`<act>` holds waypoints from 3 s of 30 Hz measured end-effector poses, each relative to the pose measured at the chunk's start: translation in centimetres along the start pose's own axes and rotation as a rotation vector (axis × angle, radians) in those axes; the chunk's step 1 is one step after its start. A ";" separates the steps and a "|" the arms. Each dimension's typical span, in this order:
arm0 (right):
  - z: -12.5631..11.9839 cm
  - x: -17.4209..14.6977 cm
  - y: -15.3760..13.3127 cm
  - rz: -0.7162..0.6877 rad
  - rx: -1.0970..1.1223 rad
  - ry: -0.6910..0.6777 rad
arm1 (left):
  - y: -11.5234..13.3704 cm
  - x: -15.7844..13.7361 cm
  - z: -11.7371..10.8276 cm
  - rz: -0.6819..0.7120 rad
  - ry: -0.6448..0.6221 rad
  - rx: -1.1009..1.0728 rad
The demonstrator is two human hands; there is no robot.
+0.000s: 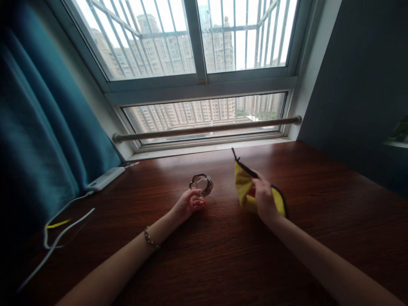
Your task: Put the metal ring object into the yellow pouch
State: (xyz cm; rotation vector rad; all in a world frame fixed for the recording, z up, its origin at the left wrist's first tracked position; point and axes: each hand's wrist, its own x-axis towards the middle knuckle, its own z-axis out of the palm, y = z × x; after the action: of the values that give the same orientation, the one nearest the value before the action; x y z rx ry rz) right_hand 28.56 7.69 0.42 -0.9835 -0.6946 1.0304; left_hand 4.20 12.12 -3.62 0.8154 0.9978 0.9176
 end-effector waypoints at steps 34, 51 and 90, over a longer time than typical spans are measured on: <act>3.3 -0.6 7.7 -0.193 -0.897 -0.453 | -1.2 -2.0 0.9 0.558 -0.262 0.551; 3.5 -1.1 7.6 -0.207 -0.898 -0.440 | -1.4 -1.0 0.3 0.436 -0.446 0.337; 3.3 -1.5 7.4 -0.166 -0.890 -0.441 | -0.9 -1.1 0.3 0.326 -0.469 0.324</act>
State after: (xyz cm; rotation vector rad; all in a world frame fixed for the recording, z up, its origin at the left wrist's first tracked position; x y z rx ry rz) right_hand 22.46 8.75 -5.05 -1.4279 -1.6565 0.7851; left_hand 4.43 10.77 -3.94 1.4245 0.6136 0.7902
